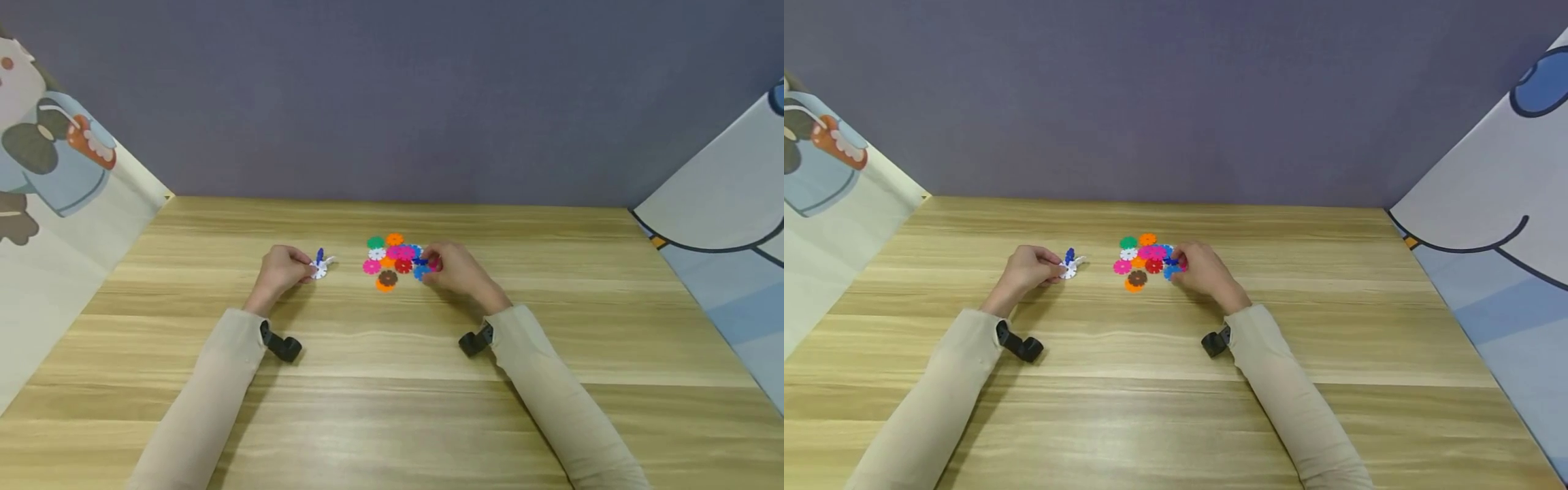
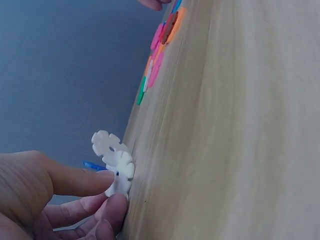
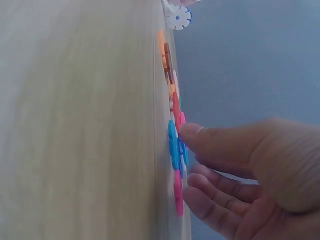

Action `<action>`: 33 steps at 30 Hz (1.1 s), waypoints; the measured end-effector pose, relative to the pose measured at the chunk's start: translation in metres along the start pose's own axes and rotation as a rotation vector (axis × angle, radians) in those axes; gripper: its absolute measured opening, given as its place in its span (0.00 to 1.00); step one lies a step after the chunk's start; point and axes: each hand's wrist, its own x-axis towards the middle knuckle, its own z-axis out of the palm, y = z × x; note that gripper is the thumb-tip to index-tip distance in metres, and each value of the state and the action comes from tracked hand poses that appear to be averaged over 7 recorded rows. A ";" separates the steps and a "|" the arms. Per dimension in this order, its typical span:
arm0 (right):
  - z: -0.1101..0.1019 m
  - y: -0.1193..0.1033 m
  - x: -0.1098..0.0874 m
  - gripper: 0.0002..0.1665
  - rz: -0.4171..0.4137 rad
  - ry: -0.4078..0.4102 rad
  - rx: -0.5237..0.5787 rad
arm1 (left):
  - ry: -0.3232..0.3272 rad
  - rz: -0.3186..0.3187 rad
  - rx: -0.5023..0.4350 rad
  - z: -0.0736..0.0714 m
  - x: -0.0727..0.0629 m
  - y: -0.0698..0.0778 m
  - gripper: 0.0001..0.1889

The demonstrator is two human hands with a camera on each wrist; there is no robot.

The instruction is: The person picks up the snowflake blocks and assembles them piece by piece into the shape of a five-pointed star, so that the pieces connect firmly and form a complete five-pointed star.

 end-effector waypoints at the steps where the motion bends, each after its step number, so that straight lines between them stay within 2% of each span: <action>1: 0.000 0.000 0.000 0.20 0.000 -0.001 -0.001 | 0.004 0.004 0.007 -0.001 0.000 0.000 0.12; 8: 0.003 -0.001 0.001 0.20 0.015 -0.019 -0.018 | 0.009 0.014 0.035 -0.005 -0.005 -0.003 0.13; 12: 0.002 -0.002 0.000 0.19 0.007 -0.014 -0.034 | 0.002 0.009 0.038 -0.006 -0.009 0.000 0.14; 18: 0.002 -0.002 0.000 0.19 0.009 -0.011 -0.042 | 0.031 0.061 0.070 -0.007 -0.013 0.006 0.14; 25: 0.004 0.001 0.000 0.15 0.038 -0.023 -0.055 | 0.067 0.102 0.092 -0.001 -0.015 0.013 0.12; 33: 0.003 0.001 -0.001 0.14 0.035 -0.014 -0.059 | 0.029 0.152 0.061 0.008 -0.018 0.026 0.12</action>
